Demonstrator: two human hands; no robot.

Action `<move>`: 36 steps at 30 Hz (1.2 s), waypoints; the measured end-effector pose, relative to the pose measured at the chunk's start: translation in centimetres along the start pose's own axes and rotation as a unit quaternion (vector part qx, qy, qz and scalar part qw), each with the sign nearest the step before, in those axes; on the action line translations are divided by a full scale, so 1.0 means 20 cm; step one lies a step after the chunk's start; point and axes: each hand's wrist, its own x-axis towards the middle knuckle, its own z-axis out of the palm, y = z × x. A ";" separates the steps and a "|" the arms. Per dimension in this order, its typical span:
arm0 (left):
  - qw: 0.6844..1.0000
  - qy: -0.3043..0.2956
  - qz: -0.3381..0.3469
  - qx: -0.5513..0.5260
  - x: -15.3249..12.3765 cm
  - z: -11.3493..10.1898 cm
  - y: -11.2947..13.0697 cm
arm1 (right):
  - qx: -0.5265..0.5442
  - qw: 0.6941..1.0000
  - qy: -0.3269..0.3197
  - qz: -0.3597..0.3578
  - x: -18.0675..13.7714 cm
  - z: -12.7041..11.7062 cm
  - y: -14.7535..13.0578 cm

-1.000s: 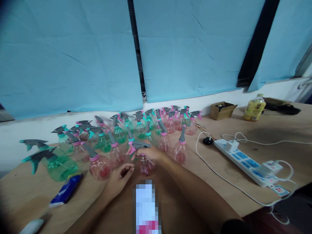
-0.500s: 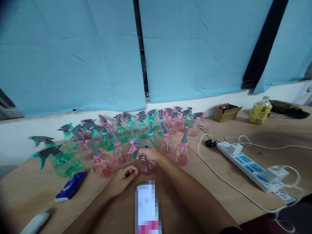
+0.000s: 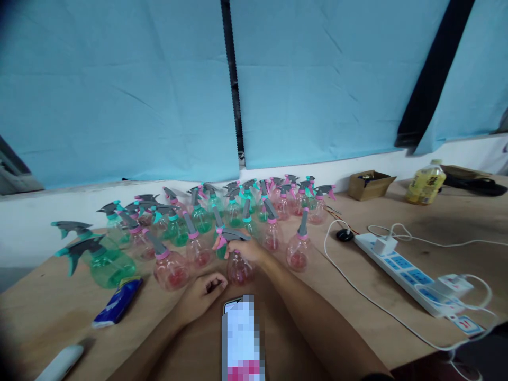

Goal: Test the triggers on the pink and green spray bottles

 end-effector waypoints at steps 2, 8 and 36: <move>1.000 -0.001 -0.001 0.003 0.00 0.00 -0.01 | 0.004 1.000 0.000 0.004 0.00 0.01 0.01; 1.000 0.004 0.002 0.010 -0.01 0.00 -0.01 | 0.015 1.000 0.013 0.016 0.01 0.02 0.03; 0.999 0.003 0.002 0.035 -0.02 -0.02 0.04 | -0.013 1.000 0.004 0.013 0.00 0.03 0.00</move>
